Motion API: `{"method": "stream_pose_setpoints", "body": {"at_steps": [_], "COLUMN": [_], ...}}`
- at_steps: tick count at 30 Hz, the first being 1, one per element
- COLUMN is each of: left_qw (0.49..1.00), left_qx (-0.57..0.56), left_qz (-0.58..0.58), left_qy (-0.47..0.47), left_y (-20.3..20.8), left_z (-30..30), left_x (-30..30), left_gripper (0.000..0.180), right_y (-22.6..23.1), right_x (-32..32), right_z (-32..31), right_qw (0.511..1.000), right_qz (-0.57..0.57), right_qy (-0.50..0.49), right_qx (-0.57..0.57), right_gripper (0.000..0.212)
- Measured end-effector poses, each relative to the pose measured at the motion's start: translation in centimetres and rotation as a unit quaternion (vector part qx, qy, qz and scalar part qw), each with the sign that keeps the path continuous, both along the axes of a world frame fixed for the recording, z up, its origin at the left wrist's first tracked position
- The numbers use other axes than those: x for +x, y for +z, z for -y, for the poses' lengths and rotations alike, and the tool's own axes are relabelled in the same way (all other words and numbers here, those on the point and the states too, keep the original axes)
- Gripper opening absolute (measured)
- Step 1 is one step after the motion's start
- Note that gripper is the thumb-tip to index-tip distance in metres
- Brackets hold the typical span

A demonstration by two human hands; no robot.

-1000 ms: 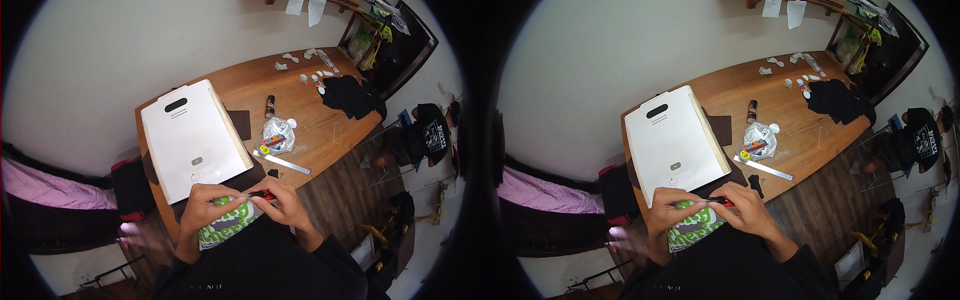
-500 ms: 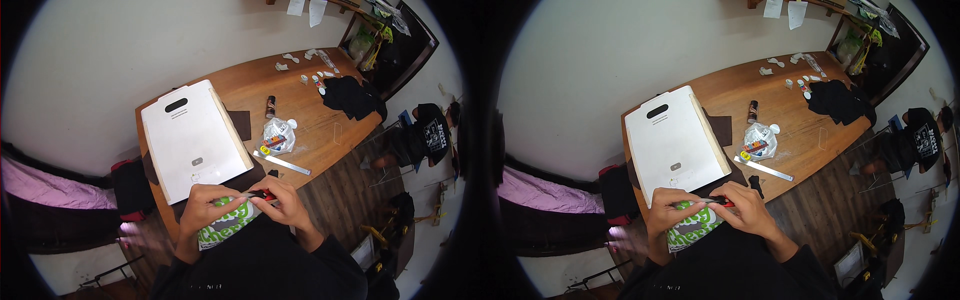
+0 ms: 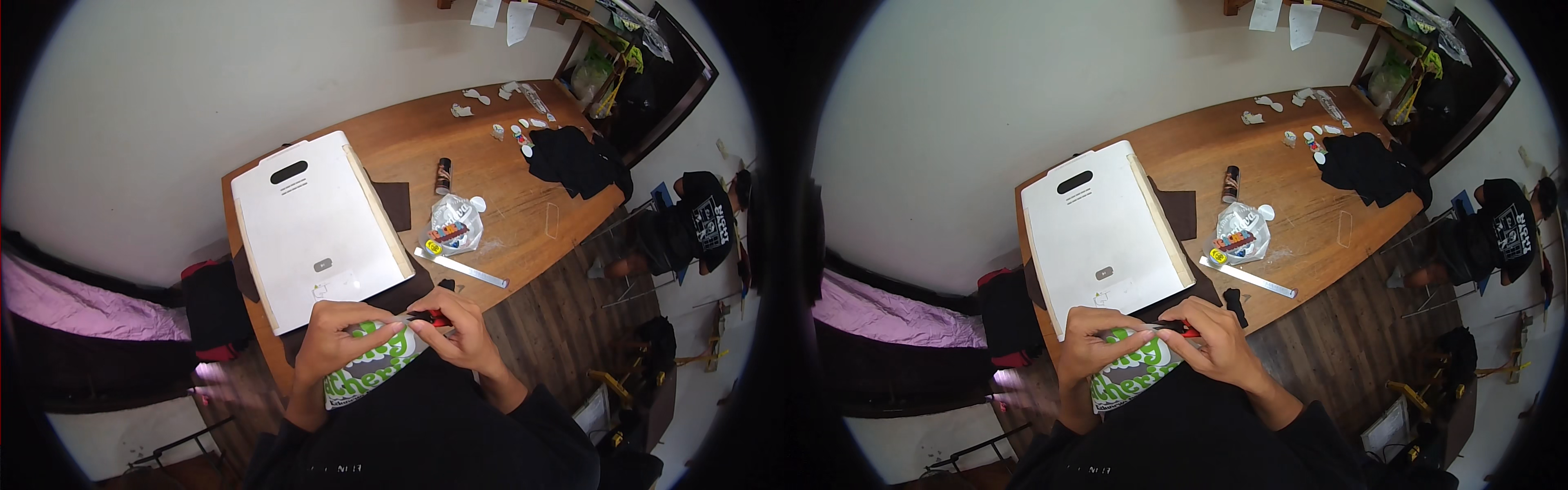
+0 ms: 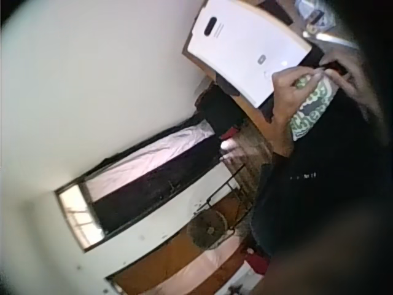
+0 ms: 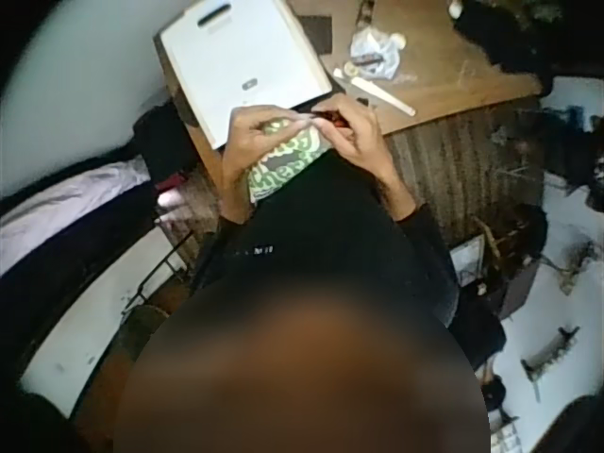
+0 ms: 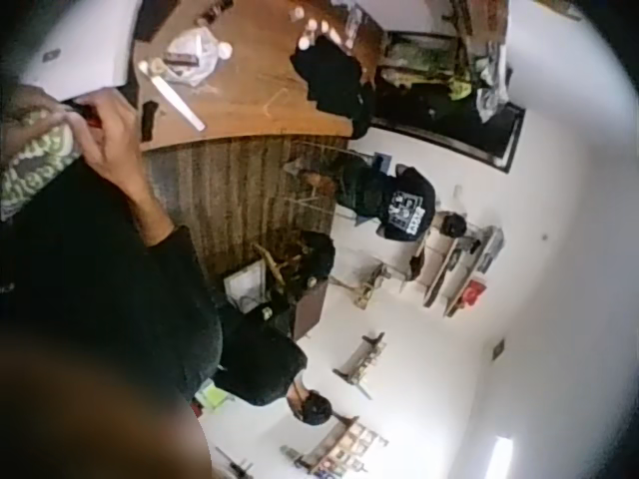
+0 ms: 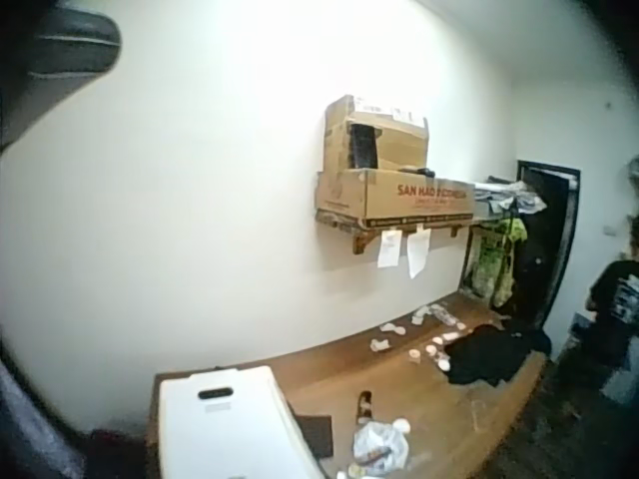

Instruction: Weeding a vinyl sticker for a clothing print using a small hand tool.

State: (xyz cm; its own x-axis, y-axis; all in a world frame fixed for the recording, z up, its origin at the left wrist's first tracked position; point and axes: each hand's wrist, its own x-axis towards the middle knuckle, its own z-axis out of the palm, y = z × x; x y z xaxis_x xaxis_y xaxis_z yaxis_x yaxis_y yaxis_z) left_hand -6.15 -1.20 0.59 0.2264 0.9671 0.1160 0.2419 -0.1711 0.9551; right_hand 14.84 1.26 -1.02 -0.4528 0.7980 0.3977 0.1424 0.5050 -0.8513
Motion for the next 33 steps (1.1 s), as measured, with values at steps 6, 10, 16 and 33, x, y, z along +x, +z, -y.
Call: {"method": "stream_pose_setpoints", "body": {"at_steps": [6, 10, 16, 33], "left_qw": [1.000, 1.000, 0.999, 0.999], "left_qx": [0.020, 0.017, 0.024, 0.034], "left_qz": [-0.007, -0.014, -0.032, -0.010], "left_qy": [-0.003, -0.003, -0.019, -0.020], "left_y": [-0.2, -0.2, 0.1, -0.2], "left_z": [-0.1, -0.2, -0.2, -0.3], "left_x": [0.1, 0.0, 0.1, 0.4], "left_gripper": [0.013, 0.014, 0.014, 0.014], "right_y": [0.1, 0.3, 1.0, 0.0], "right_x": [0.1, 0.5, 0.6, 0.7], "right_z": [-0.2, -0.3, -0.6, -0.3], "right_qw": [1.000, 1.000, 0.999, 0.999], "right_qz": [0.017, 0.024, 0.045, 0.022], "right_qy": [0.002, 0.014, 0.015, 0.022], "right_qx": [0.002, -0.003, 0.001, 0.008], "right_gripper": [0.018, 0.017, 0.018, 0.017]}}
